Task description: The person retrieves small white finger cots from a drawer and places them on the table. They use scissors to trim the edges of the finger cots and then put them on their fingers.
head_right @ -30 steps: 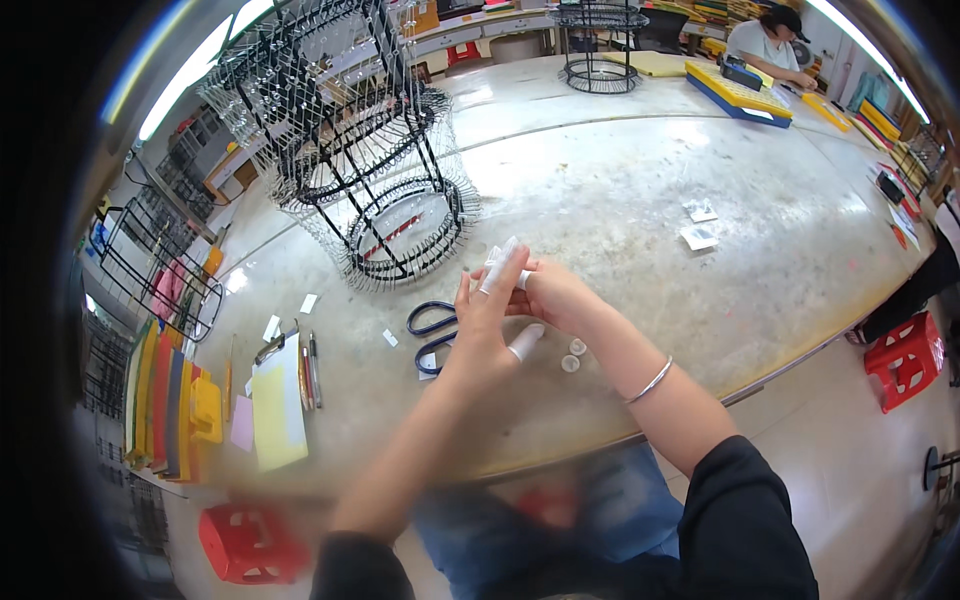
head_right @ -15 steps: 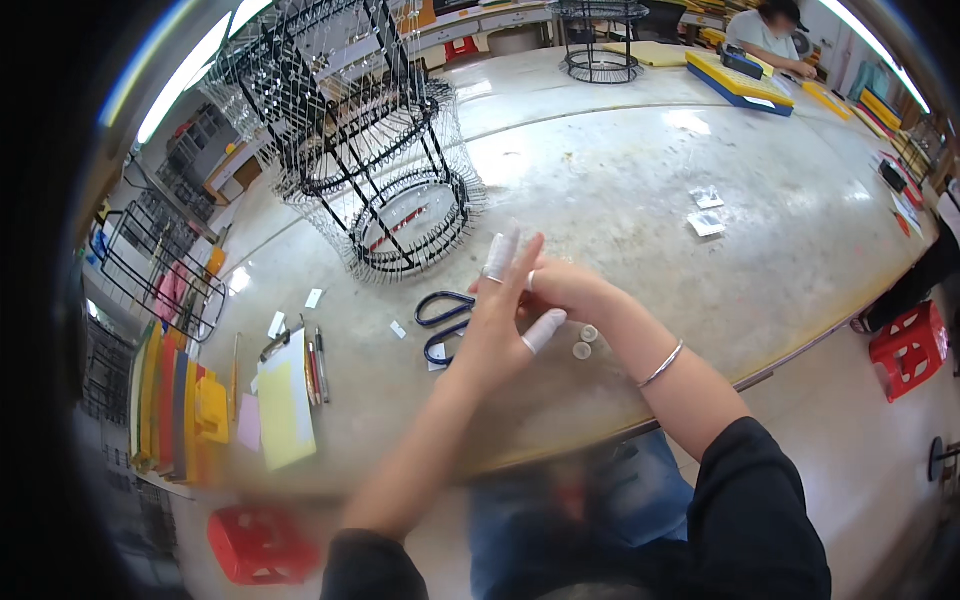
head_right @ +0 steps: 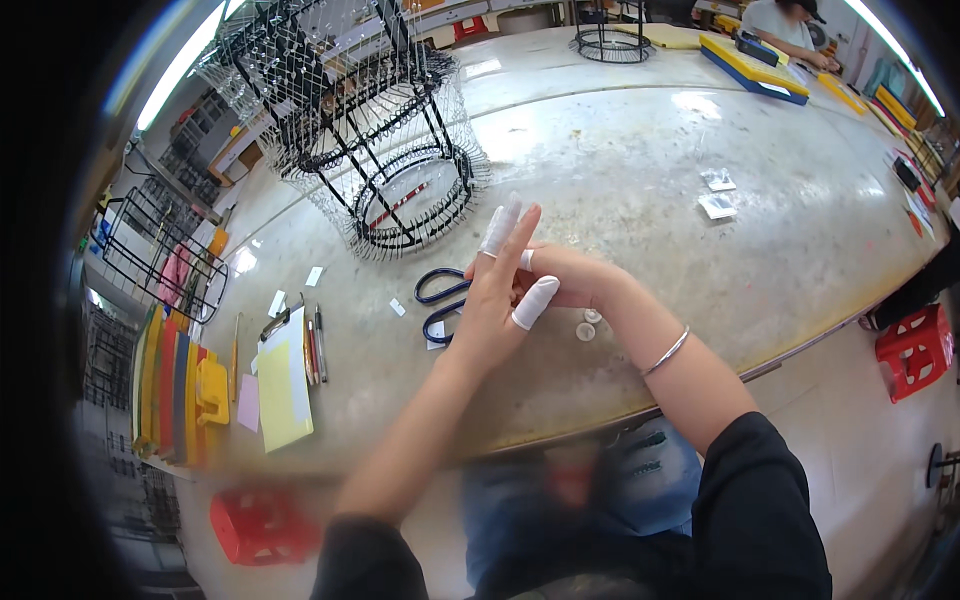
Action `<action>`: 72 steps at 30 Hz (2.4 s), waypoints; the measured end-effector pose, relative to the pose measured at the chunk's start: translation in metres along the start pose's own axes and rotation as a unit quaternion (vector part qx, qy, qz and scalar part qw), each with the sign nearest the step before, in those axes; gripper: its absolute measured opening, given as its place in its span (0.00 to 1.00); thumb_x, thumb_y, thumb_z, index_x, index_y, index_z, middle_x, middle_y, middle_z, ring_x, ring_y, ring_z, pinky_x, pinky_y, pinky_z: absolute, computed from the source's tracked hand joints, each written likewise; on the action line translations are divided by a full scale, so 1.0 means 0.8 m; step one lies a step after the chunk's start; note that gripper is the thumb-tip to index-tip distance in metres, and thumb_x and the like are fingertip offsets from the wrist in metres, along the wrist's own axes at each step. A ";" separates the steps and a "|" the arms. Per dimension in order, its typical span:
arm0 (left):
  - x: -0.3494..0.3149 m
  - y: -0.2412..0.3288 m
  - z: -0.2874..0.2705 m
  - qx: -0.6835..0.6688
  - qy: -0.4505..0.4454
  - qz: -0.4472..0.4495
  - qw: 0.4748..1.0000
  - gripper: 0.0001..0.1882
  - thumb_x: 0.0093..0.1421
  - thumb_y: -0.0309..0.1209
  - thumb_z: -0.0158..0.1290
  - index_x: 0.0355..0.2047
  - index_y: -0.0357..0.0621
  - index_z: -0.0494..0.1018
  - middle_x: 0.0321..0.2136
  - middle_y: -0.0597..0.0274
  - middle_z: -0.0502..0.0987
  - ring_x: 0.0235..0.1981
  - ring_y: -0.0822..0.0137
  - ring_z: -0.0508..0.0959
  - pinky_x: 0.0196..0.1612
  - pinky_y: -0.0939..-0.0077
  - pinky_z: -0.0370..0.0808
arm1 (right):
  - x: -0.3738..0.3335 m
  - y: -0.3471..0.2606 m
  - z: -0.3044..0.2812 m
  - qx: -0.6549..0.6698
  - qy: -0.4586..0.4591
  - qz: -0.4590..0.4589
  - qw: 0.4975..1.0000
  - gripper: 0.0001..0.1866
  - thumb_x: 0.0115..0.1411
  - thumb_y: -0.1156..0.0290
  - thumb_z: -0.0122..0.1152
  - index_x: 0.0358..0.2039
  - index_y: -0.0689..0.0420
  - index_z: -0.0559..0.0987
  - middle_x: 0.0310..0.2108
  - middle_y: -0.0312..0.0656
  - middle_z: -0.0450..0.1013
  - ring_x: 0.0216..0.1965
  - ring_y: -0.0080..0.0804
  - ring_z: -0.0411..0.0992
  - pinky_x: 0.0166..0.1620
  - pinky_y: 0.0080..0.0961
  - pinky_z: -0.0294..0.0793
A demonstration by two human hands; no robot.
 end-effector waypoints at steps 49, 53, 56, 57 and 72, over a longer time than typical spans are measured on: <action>0.004 -0.047 -0.021 -0.209 0.102 -0.268 0.935 0.09 0.58 0.32 0.57 0.35 0.40 0.74 0.29 0.69 0.76 0.27 0.81 0.71 0.30 0.86 0.67 | -0.021 -0.041 -0.044 -0.176 0.206 -0.128 0.954 0.12 0.55 0.66 0.64 0.36 0.57 0.75 0.33 0.35 0.73 0.34 0.21 0.70 0.38 0.17 0.69; 0.006 -0.040 -0.037 -0.125 0.175 -0.242 0.946 0.07 0.57 0.30 0.57 0.32 0.41 0.74 0.28 0.70 0.76 0.27 0.81 0.71 0.30 0.85 0.67 | -0.018 -0.028 -0.048 -0.142 0.254 -0.041 0.956 0.25 0.59 0.46 0.55 0.42 0.57 0.76 0.40 0.37 0.73 0.41 0.24 0.71 0.44 0.22 0.69; 0.007 -0.038 -0.038 -0.067 0.182 -0.154 0.969 0.05 0.56 0.27 0.57 0.31 0.42 0.74 0.33 0.67 0.76 0.31 0.76 0.73 0.32 0.82 0.68 | -0.010 -0.022 -0.042 -0.087 0.209 -0.033 0.973 0.25 0.58 0.46 0.57 0.43 0.56 0.76 0.41 0.37 0.73 0.41 0.24 0.71 0.44 0.21 0.68; 0.006 -0.037 -0.036 -0.053 0.174 -0.124 0.975 0.05 0.55 0.26 0.57 0.31 0.42 0.74 0.34 0.66 0.76 0.32 0.75 0.73 0.32 0.81 0.69 | -0.007 -0.019 -0.039 -0.093 0.205 -0.038 0.974 0.24 0.58 0.47 0.58 0.42 0.56 0.77 0.40 0.36 0.73 0.41 0.23 0.71 0.44 0.22 0.68; 0.007 -0.014 -0.044 -0.008 0.186 -0.064 0.980 0.10 0.52 0.25 0.60 0.37 0.44 0.79 0.35 0.63 0.77 0.36 0.69 0.74 0.33 0.77 0.73 | -0.004 -0.013 -0.038 0.014 0.153 -0.089 0.984 0.14 0.56 0.62 0.64 0.37 0.58 0.77 0.35 0.37 0.74 0.38 0.23 0.72 0.42 0.21 0.72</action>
Point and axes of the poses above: each hand's wrist, its own x-axis towards the middle knuckle, its own z-axis out of the palm, y = z × x, the point moved 4 cm from there along x, towards the middle knuckle
